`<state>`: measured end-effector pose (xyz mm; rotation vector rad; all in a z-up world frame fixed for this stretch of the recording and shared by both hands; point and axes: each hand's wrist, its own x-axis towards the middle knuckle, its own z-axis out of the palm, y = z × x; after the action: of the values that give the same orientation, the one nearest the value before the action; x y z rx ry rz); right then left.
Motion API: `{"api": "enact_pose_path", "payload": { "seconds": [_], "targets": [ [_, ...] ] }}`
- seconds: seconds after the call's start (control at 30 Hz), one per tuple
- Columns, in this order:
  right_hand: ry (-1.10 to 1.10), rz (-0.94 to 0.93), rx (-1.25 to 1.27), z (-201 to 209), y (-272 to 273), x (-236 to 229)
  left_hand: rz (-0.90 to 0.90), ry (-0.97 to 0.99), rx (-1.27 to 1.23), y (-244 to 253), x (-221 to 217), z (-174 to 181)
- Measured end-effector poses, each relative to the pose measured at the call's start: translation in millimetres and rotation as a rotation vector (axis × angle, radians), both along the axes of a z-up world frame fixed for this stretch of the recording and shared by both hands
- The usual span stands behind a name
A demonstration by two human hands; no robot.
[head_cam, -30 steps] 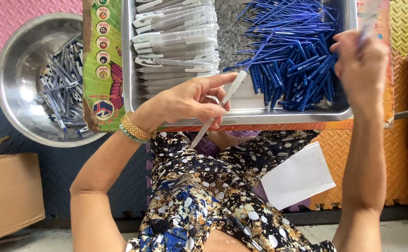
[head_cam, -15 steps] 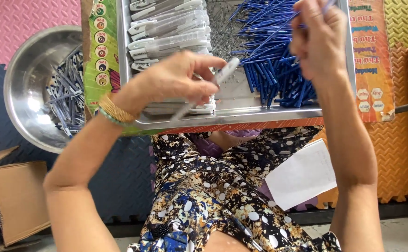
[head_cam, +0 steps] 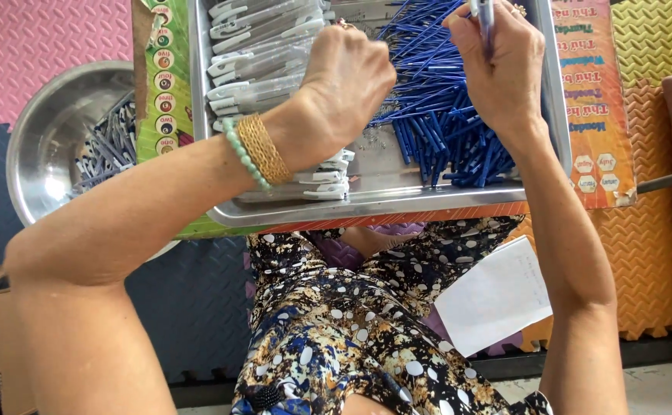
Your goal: Assembling ballpoint pens by inserting ink refills into pen bodies and organizing them in a tray.
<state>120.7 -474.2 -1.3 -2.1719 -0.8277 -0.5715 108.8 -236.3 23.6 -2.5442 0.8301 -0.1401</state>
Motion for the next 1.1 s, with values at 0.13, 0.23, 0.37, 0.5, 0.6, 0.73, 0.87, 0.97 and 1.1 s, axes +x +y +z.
{"api": "enact_pose_path", "payload": {
  "seconds": [0.13,0.23,0.37,0.5,0.6,0.73,0.87,0.97,1.1],
  "targets": [
    [0.023,-0.005,-0.025,4.7,-2.2,-1.0,-0.057,-0.063,0.008,8.0,7.4,-11.6],
    [0.007,-0.018,-0.066,3.1,-6.4,4.5,-0.108,-0.222,0.118,21.3,8.8,-3.1],
    [-0.149,-0.130,-0.300,-6.1,-15.4,18.0,-0.115,-0.041,-0.274,61.7,3.5,11.9],
    [-0.215,-0.201,-0.540,-13.0,-18.2,24.5,-0.256,0.251,-0.977,115.8,-6.3,22.2],
    [-0.295,-0.256,-0.739,-19.5,-14.2,28.4,-0.026,0.380,-1.110,142.3,-25.2,28.4],
    [-0.234,-0.224,-0.745,-19.0,-8.3,24.8,-0.104,0.319,-1.111,151.5,-32.7,10.8],
    [-0.099,-0.062,-0.480,-28.5,-7.6,15.2,0.010,0.309,-0.834,136.3,-38.8,-24.4],
    [-0.009,0.020,-0.397,-13.9,1.7,-3.4,-0.051,0.231,-0.941,129.7,-38.8,-25.5],
    [0.107,0.075,-0.228,-6.5,9.1,-15.7,-0.153,0.262,-1.560,146.2,-45.1,4.6]
  ]
}}
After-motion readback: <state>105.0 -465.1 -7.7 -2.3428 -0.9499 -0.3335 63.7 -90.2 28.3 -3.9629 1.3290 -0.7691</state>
